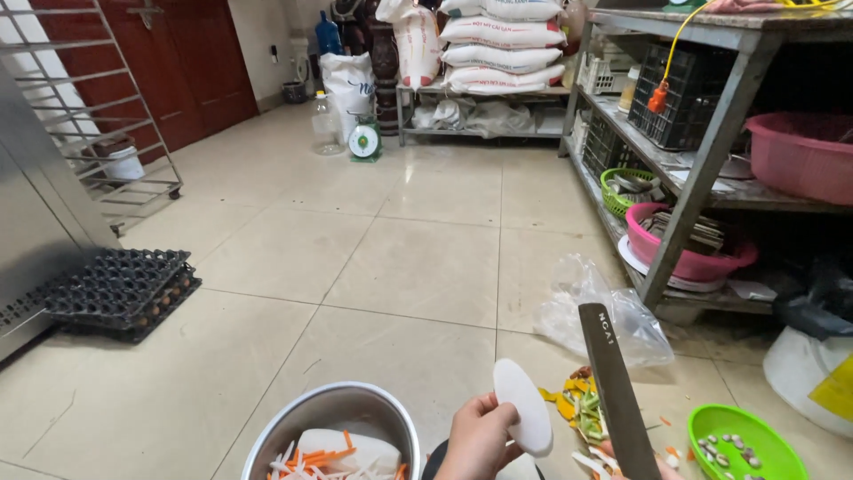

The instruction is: Slicing and julienning white radishes and carrots on a cutting board placed on the floor.

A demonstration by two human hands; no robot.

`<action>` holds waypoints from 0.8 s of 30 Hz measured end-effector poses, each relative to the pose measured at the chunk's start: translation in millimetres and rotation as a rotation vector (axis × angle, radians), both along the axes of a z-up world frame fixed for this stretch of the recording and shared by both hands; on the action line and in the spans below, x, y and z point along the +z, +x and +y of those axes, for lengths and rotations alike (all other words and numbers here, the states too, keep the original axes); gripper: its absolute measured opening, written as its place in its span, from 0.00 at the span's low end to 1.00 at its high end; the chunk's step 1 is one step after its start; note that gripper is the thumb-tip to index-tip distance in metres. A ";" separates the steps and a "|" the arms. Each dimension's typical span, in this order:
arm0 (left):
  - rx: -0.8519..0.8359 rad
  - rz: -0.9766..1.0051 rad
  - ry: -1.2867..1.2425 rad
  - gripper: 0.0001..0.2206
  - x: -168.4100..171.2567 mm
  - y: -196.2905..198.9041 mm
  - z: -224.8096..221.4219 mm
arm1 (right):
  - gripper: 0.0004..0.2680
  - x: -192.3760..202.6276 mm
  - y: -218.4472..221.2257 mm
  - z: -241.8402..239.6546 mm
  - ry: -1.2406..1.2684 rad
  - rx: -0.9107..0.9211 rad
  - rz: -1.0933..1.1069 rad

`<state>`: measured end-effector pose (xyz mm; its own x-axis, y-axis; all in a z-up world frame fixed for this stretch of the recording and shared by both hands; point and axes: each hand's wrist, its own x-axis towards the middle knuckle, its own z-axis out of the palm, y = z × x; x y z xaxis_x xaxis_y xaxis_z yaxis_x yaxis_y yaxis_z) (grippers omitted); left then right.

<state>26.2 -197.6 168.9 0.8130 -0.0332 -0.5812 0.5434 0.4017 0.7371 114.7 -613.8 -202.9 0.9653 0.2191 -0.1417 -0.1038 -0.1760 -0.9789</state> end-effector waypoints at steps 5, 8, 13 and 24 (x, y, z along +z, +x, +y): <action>-0.008 0.029 0.010 0.17 25.3 -10.3 -0.9 | 0.20 174.9 -73.9 98.6 -0.047 -0.348 0.011; -0.013 0.064 0.025 0.18 39.7 -17.0 0.5 | 0.19 233.6 -104.0 138.2 0.232 -0.528 0.042; -0.034 0.077 0.097 0.17 65.6 -25.7 4.3 | 0.17 300.2 -124.8 169.1 -0.033 -0.504 0.165; 0.030 -0.018 0.047 0.20 52.8 -27.2 6.9 | 0.18 290.8 -122.8 160.0 -0.106 -0.346 0.289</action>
<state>-1.0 -190.7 221.7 0.8239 0.0187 -0.5664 0.5177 0.3820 0.7656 -8.1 -453.8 87.8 0.8967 -0.1393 -0.4202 -0.4402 -0.1809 -0.8795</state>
